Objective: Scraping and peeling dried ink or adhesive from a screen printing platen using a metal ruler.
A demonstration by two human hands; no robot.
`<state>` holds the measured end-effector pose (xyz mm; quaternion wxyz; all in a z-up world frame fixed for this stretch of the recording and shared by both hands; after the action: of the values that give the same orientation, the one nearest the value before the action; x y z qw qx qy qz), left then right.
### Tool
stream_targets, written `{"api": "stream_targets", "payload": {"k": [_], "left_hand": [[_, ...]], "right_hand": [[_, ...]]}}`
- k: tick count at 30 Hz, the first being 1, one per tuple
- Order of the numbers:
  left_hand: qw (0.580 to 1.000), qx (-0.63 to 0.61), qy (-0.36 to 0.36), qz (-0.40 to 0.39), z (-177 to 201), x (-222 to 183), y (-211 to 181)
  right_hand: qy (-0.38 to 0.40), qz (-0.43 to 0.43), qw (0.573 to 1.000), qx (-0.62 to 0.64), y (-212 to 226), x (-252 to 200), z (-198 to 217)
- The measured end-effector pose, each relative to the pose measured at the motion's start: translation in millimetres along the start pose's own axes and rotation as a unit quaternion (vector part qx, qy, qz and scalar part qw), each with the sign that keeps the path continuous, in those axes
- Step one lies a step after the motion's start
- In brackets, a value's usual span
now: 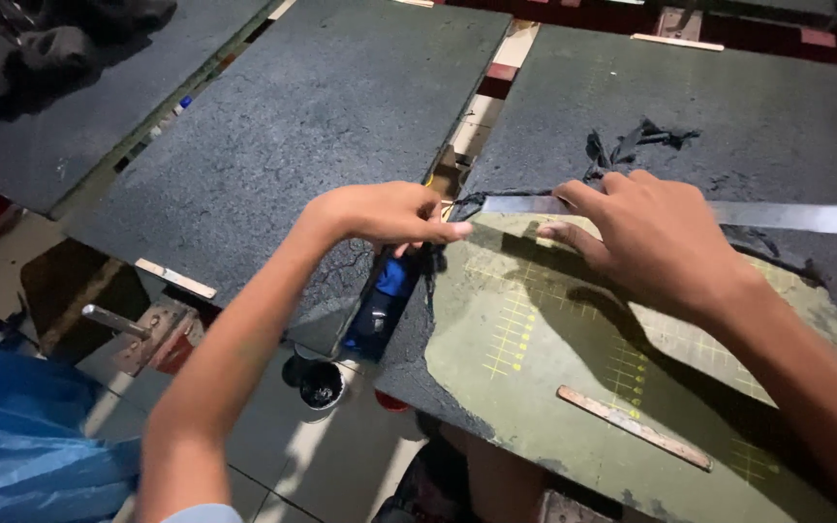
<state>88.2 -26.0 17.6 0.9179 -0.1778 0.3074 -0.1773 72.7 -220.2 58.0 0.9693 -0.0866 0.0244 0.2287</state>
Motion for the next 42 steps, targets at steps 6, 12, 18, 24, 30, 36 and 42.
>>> {"api": "stream_targets", "payload": {"k": [6,12,18,24,30,36,42], "left_hand": [[0.985,0.079,-0.148,0.024,26,11,-32],[0.947,0.219,-0.220,-0.081,11,73,-28],[0.945,0.183,-0.234,-0.136,6,71,-25],[0.938,0.268,-0.197,-0.101,11,100,-29],[0.907,0.244,-0.240,-0.246,14,114,-25],[0.921,0.137,-0.297,-0.214,21,111,-17],[0.919,0.136,-0.305,-0.209,22,110,-14]], "right_hand": [[-0.055,-0.062,0.996,-0.020,-32,9,-4],[-0.231,-0.097,0.965,-0.079,-59,7,6],[-0.251,-0.083,0.962,-0.071,-63,12,0],[-0.251,-0.069,0.964,-0.062,-64,15,-9],[-0.084,-0.041,0.995,-0.018,-48,26,-23],[-0.171,-0.020,0.985,-0.029,-30,25,-53],[-0.218,-0.008,0.976,-0.024,-15,12,-47]]}}
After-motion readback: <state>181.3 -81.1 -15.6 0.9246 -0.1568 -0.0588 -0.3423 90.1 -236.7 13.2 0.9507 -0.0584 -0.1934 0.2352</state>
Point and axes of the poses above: each hand's wrist, its own x-axis towards the middle knuckle, its own z-axis out of the back of the hand, y = z × x, the point moved 9 cm from there along x, towards the middle knuckle, and after that the axes turned 1 degree about y, right-handed, at the moved point
